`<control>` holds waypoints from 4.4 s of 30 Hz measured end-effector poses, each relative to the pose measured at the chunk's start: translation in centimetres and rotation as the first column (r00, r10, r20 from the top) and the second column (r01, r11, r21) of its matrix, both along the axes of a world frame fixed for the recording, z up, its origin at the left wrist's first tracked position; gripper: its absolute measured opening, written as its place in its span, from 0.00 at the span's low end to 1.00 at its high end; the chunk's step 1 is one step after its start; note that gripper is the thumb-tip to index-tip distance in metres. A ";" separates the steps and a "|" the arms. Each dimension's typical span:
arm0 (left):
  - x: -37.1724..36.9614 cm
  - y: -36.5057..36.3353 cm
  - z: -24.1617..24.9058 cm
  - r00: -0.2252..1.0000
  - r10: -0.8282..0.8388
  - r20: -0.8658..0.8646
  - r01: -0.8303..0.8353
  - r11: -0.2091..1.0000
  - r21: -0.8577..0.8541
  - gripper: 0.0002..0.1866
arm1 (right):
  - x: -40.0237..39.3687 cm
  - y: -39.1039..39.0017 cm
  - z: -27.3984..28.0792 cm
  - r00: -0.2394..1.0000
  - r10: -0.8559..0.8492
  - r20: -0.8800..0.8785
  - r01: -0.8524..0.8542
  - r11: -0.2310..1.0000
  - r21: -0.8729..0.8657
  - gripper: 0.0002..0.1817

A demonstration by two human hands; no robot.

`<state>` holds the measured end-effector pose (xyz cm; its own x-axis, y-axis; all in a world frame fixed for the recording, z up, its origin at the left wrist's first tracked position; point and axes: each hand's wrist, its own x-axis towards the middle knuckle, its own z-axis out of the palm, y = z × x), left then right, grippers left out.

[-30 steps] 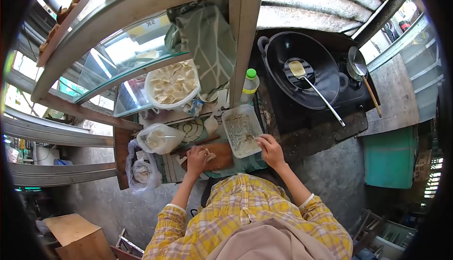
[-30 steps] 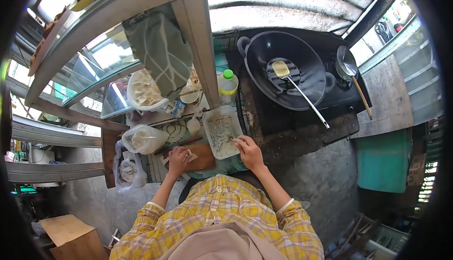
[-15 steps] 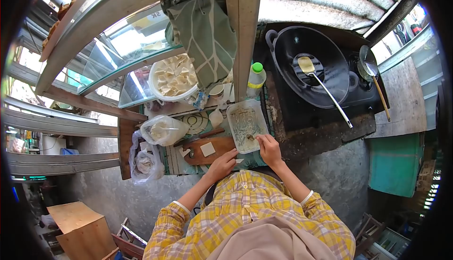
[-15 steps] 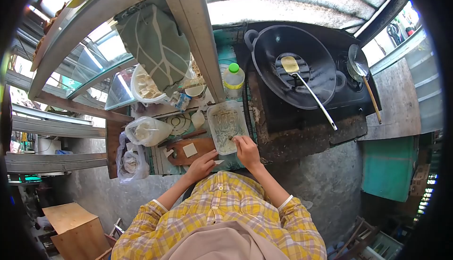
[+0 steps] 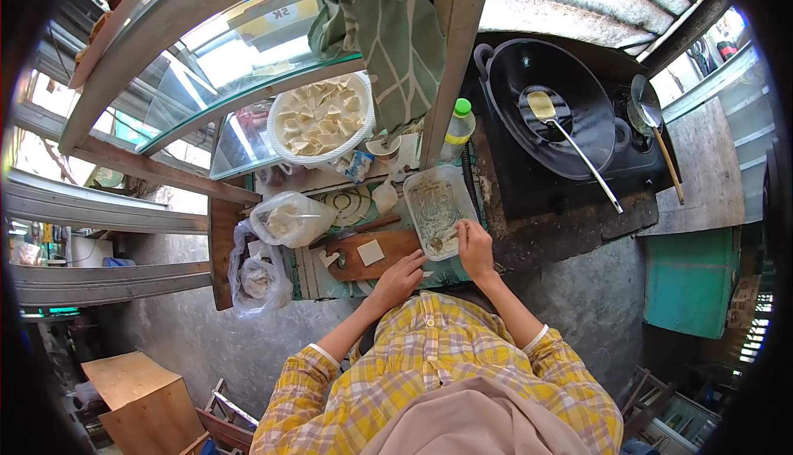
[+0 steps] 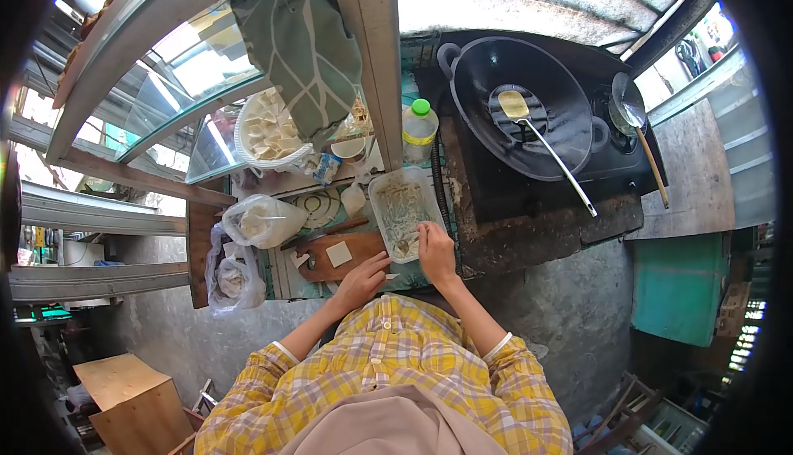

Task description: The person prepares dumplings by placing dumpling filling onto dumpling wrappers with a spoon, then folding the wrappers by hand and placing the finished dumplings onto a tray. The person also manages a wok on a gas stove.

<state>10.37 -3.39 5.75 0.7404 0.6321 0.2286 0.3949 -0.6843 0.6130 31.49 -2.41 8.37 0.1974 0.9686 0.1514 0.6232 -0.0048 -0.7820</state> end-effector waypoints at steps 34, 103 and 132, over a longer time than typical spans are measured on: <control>3.6 5.2 6.7 0.485 0.869 0.100 0.225 -0.013 -0.974 0.14 | 4.9 -3.1 3.8 0.058 -0.114 -0.992 0.332 0.939 -0.088 0.12; -0.3 7.2 18.8 0.488 0.844 0.224 0.833 -0.372 -0.410 0.17 | 8.2 -3.8 19.1 0.634 0.670 -0.386 -0.451 0.726 0.520 0.11; 3.4 5.1 13.4 0.471 0.838 0.275 0.422 0.060 -0.905 0.20 | 0.0 -2.4 6.3 0.968 -0.212 0.134 0.194 0.971 0.138 0.29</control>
